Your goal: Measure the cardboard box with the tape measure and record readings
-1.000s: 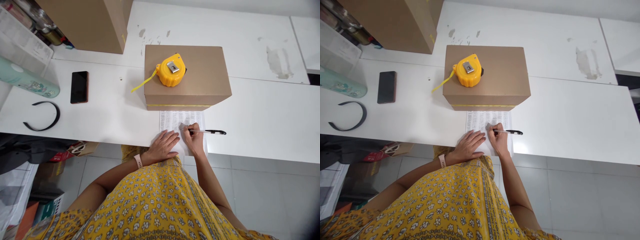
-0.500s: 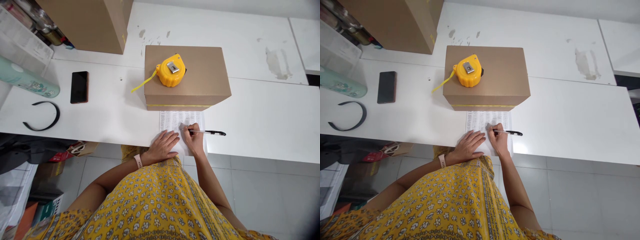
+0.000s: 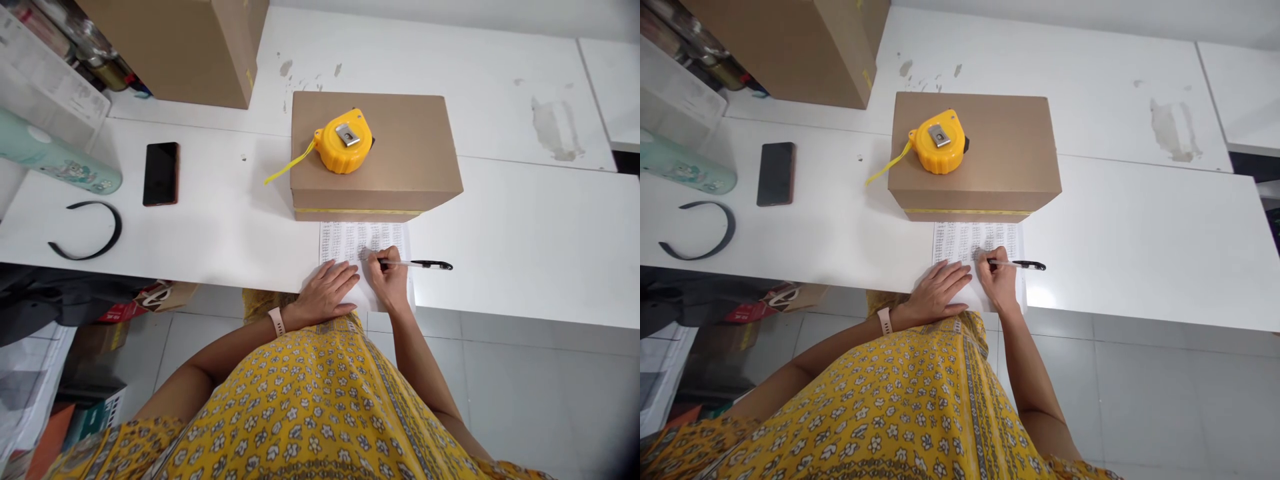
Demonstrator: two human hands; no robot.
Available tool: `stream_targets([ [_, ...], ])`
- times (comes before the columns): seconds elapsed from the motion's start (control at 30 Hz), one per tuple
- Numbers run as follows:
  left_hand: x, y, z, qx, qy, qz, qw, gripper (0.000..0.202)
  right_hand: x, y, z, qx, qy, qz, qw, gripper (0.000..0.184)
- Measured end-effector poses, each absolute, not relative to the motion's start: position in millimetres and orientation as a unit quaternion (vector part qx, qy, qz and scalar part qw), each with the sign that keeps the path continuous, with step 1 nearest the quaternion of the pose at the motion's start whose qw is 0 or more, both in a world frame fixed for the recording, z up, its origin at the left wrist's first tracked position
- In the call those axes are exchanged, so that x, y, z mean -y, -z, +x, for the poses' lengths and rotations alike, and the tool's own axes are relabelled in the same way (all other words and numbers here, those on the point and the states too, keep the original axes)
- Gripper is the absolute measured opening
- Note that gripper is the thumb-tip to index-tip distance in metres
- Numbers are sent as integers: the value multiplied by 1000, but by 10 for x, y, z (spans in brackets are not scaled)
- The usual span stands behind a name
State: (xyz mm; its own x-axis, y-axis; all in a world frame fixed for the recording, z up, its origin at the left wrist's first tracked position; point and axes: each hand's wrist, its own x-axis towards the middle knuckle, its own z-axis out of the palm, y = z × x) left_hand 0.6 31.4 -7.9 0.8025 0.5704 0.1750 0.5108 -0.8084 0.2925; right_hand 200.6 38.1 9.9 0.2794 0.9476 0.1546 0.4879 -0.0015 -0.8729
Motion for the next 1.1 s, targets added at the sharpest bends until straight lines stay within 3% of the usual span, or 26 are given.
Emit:
stream_targets([
  [0.63,-313,85,1,-284,-142,941,119,68,-379,-108,1985,533,-244,-670,455,24],
  [0.9,-320,60,3,-289,-128,940,128,67,-320,-117,2240,376,-163,-711,572,26],
  [1.0,-325,40,1,-291,-126,940,126,66,-309,-158,2371,345,-193,-699,596,28],
  [1.1,-324,22,2,-293,-122,940,127,65,-292,-174,2316,355,-285,-686,568,31],
])
